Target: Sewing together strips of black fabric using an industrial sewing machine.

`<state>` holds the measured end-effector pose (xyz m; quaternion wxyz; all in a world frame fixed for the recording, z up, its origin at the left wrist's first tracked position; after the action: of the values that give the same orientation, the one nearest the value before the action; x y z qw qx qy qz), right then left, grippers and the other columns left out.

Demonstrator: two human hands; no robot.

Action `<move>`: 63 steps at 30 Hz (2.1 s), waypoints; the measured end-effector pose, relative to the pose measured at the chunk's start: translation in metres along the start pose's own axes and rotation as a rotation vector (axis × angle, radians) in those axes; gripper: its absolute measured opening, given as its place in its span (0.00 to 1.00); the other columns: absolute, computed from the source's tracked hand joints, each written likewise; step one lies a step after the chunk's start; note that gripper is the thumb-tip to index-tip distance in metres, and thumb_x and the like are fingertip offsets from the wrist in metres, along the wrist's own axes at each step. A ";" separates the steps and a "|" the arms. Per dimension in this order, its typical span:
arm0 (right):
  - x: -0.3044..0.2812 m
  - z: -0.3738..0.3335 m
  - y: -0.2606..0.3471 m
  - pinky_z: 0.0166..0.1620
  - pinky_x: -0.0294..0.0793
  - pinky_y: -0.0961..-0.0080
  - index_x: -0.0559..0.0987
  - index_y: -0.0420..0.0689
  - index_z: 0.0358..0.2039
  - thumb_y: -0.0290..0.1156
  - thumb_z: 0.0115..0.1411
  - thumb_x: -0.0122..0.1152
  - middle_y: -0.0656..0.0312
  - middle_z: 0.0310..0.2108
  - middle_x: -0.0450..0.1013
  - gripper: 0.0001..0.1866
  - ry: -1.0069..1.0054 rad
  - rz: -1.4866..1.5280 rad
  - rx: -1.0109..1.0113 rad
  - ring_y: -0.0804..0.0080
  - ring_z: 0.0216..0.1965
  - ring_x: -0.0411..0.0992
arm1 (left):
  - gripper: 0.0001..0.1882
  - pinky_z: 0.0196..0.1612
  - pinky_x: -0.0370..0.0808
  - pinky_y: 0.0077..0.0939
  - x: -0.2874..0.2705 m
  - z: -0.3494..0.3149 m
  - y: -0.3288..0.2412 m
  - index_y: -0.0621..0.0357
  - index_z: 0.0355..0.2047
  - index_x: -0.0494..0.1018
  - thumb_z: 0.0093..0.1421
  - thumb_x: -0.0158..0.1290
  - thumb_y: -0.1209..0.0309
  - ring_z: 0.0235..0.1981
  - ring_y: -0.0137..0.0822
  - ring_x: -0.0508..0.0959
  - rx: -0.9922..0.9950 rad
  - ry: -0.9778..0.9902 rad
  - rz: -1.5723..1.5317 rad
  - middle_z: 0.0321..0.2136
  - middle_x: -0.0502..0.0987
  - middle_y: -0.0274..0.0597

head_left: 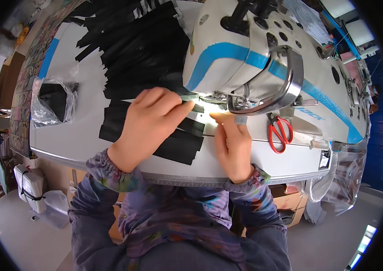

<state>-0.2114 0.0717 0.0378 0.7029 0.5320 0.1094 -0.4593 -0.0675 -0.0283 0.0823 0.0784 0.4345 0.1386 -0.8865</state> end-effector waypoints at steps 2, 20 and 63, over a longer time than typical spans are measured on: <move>0.012 0.002 0.009 0.36 0.75 0.63 0.85 0.41 0.54 0.11 0.59 0.59 0.54 0.42 0.78 0.23 0.113 -0.153 -0.112 0.53 0.34 0.77 | 0.19 0.43 0.80 0.31 0.017 -0.004 0.001 0.54 0.45 0.85 0.49 0.63 0.75 0.41 0.37 0.79 0.028 0.098 0.011 0.37 0.76 0.34; 0.029 -0.001 0.002 0.56 0.69 0.41 0.81 0.43 0.40 0.19 0.57 0.63 0.47 0.26 0.75 0.10 0.231 -0.205 -0.060 0.32 0.42 0.72 | 0.21 0.53 0.86 0.35 0.031 -0.003 0.007 0.58 0.53 0.83 0.57 0.58 0.78 0.52 0.44 0.86 -0.090 0.177 -0.196 0.52 0.86 0.40; 0.016 0.003 0.020 0.36 0.73 0.62 0.86 0.45 0.59 0.12 0.56 0.60 0.57 0.42 0.74 0.30 0.185 -0.204 -0.162 0.58 0.32 0.76 | 0.13 0.45 0.86 0.35 0.039 0.008 0.025 0.58 0.44 0.81 0.57 0.61 0.77 0.47 0.44 0.86 -0.107 0.122 -0.174 0.44 0.85 0.40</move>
<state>-0.1880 0.0612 0.0419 0.6801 0.4997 0.2639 -0.4670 -0.0905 -0.0549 0.0519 0.0159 0.4691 0.2275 -0.8532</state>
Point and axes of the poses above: each hand's wrist, its own z-axis towards the middle knuckle, its own x-axis out of the palm, y = z × x, the point moved 10 cm from there along z, towards the middle knuckle
